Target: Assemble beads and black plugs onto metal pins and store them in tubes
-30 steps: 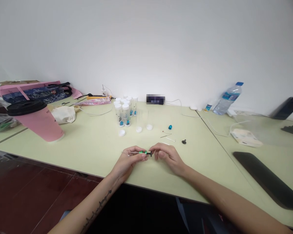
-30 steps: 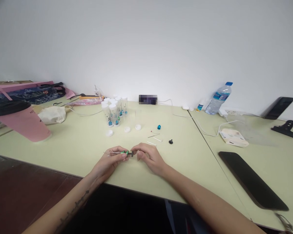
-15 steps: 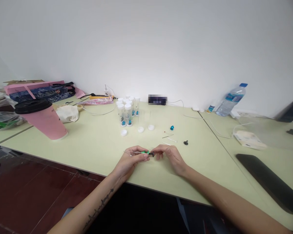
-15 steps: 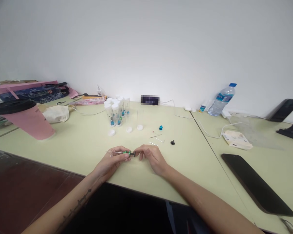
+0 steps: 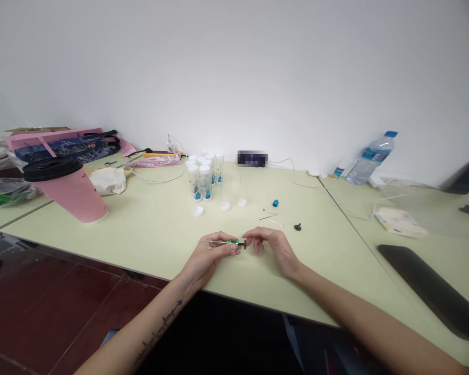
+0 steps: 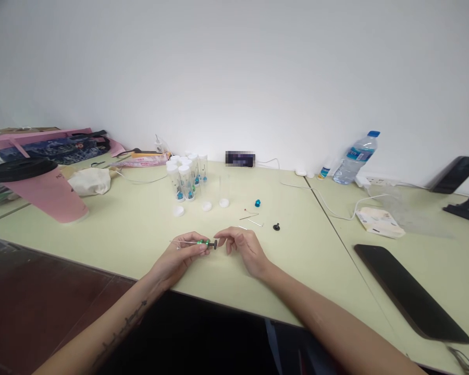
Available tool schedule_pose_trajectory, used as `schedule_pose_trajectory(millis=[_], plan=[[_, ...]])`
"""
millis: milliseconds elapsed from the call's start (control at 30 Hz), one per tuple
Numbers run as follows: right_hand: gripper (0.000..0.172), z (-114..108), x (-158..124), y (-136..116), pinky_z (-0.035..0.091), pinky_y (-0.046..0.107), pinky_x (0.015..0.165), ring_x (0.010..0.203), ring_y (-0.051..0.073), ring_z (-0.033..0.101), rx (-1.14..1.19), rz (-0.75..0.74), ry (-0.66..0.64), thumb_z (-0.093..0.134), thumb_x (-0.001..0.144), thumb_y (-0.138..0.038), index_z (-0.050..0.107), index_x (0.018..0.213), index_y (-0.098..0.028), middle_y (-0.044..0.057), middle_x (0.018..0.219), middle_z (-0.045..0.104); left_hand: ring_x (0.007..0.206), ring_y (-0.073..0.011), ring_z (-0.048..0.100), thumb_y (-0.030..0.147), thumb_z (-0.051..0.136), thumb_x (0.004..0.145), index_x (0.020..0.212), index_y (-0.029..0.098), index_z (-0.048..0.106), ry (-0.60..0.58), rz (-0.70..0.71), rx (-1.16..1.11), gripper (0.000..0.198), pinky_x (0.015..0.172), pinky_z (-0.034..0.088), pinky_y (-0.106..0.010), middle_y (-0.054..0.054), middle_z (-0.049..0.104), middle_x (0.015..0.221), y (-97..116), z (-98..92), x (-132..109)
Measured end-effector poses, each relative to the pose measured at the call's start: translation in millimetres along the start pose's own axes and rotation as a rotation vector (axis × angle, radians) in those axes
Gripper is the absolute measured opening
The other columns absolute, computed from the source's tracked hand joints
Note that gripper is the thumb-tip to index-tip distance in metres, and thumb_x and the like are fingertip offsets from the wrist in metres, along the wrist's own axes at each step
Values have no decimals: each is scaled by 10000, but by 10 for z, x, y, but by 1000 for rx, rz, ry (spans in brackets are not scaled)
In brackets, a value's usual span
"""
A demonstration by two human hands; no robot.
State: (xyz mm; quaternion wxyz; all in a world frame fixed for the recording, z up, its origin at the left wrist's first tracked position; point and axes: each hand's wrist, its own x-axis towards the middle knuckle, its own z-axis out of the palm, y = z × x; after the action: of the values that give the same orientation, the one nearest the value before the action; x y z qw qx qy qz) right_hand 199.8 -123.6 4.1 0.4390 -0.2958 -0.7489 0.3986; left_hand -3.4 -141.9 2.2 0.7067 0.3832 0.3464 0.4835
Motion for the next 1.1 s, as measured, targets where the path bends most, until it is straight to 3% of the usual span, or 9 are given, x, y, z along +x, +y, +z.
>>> schedule_pose_trajectory(millis=[433,1000,1100], plan=[[665,5,3,-4,425,312,593,600,161,528,24,16,-2,257,944,-631,721,944,-156,81,781,656,726,-121,643,209,832,628,804,135,704,-22,4,21,230,798,472,-255,-37,722,747,-8,-11,12],[627,-3,-6,54,400,298,578,569,143,514,68,-4,-4,273,955,-609,693,1053,-154,72,788,649,780,-127,663,182,835,617,821,140,689,-19,14,45,254,839,448,-254,-52,749,845,-14,-7,6],[628,-1,-9,46,401,301,584,573,144,516,65,-7,-8,282,954,-607,713,1001,-151,75,790,650,758,-117,653,174,837,610,813,136,689,-20,4,46,254,818,447,-242,-51,747,818,-12,-4,10]])
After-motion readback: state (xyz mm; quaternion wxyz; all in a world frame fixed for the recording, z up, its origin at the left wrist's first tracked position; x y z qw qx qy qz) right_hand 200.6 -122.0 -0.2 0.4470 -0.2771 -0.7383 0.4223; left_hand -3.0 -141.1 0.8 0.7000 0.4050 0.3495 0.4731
